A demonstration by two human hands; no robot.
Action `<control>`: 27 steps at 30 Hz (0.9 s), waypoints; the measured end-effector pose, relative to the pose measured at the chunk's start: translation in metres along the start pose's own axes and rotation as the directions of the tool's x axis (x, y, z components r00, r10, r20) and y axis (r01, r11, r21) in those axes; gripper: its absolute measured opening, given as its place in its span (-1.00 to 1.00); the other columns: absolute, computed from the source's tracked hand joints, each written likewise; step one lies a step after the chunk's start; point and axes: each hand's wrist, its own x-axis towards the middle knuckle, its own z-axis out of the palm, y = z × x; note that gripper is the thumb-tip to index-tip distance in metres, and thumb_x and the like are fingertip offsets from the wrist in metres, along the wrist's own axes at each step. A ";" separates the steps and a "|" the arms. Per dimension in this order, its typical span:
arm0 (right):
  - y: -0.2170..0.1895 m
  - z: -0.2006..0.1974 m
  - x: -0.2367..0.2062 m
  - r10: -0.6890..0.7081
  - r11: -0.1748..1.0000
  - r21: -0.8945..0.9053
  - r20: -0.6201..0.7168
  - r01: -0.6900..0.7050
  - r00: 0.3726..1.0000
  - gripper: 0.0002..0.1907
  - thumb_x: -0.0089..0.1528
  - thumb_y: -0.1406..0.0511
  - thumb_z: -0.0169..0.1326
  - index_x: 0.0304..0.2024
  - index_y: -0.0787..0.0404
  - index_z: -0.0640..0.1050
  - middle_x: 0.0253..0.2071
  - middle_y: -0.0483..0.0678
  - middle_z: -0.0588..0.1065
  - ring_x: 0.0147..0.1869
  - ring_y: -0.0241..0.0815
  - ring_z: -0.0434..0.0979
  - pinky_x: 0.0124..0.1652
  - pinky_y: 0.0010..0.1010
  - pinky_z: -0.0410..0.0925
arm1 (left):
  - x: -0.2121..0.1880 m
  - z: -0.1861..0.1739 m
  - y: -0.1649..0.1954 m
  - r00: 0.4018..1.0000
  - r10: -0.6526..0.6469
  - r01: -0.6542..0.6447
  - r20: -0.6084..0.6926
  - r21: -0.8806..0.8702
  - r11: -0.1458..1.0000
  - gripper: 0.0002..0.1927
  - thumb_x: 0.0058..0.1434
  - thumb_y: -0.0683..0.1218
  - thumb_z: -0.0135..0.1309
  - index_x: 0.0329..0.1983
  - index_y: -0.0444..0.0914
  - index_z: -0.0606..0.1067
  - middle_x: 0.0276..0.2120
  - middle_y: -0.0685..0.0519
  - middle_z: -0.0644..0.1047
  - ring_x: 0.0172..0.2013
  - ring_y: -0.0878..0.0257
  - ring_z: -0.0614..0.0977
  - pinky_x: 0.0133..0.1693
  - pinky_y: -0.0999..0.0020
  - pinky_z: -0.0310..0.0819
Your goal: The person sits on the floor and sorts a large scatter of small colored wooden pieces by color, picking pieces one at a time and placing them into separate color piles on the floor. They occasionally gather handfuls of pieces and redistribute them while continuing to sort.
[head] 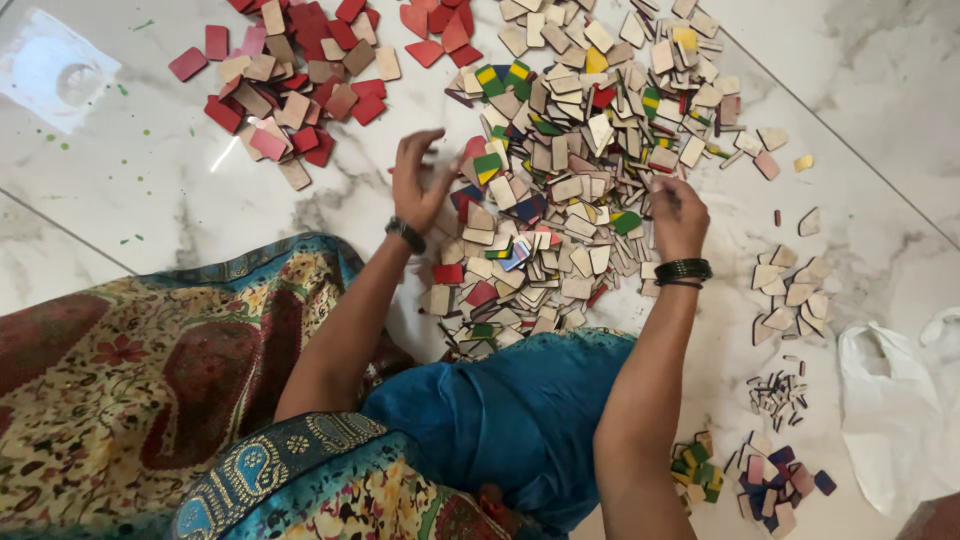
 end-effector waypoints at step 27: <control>0.017 0.005 0.009 -0.239 0.920 -0.319 0.006 0.228 0.971 -0.75 0.28 0.20 0.24 -0.08 0.19 0.64 -0.02 0.09 0.56 0.07 0.06 0.55 0.02 -0.20 0.40 | 0.022 0.057 0.034 0.778 -0.088 -0.399 0.622 0.597 0.696 -0.36 0.21 0.56 -0.26 0.27 0.34 0.44 0.49 -0.18 0.00 0.41 -0.41 -0.07 0.14 -0.74 -0.26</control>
